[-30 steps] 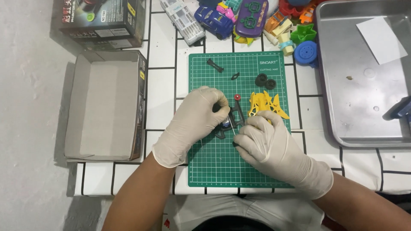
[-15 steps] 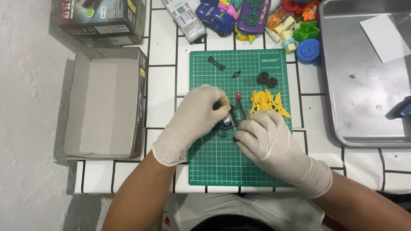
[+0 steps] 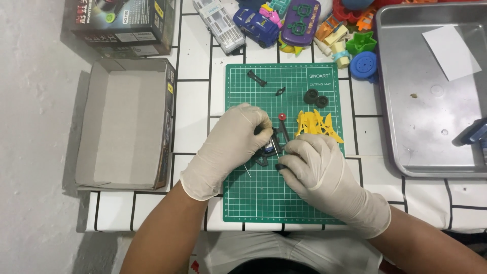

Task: The person assembles a small drone on a green cutting mat, attaching red wheels to the black frame and inserting a battery. They use a screwdriver to tighten screws on the drone's body and handle a yellow plastic component.

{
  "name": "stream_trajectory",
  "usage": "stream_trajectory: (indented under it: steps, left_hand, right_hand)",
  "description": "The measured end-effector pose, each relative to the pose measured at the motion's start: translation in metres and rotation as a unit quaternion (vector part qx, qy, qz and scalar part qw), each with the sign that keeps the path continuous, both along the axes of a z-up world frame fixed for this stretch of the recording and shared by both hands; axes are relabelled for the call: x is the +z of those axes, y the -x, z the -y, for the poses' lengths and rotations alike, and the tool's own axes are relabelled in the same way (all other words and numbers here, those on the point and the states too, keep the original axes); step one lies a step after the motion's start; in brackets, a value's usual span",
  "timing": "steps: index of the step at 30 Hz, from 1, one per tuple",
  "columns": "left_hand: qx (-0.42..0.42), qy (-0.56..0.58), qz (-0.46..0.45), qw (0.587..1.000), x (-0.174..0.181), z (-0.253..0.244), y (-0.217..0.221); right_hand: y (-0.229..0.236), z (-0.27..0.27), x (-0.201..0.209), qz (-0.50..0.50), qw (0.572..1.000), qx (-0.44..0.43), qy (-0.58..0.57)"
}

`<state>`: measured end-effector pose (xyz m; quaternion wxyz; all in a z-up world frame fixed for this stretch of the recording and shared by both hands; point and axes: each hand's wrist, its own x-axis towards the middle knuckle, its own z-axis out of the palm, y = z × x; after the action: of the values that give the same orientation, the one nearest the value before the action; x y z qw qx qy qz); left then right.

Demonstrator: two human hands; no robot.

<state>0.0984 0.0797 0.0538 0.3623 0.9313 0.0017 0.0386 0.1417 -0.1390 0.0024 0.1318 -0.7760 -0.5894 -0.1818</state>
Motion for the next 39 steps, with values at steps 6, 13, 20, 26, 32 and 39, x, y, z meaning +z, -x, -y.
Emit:
stream_trajectory:
  steps: [6,13,20,26,32,39]
  left_hand:
    - [0.007,-0.003,-0.017,1.0,-0.005,-0.002,0.0]
    - [-0.007,-0.024,0.0,1.0,-0.006,-0.004,-0.001]
    - [-0.001,-0.012,-0.001,1.0,-0.008,-0.003,0.0]
    - [-0.003,-0.016,0.0,1.0,-0.007,-0.003,0.0]
    - [0.004,-0.004,-0.011,1.0,-0.005,-0.002,0.0]
    - [-0.011,-0.001,-0.018,1.0,-0.002,-0.005,0.001]
  right_hand:
    - [0.0,0.0,-0.005,-0.004,1.0,-0.008,-0.014]
    - [0.0,0.0,-0.008,-0.013,1.0,-0.005,-0.013]
    - [-0.001,0.0,-0.01,-0.025,1.0,-0.005,-0.009]
    - [0.0,0.0,-0.009,-0.024,1.0,-0.005,-0.009]
    - [0.0,0.0,-0.009,-0.033,0.999,-0.01,-0.012]
    - [-0.003,-0.002,-0.012,-0.097,0.993,-0.005,-0.059]
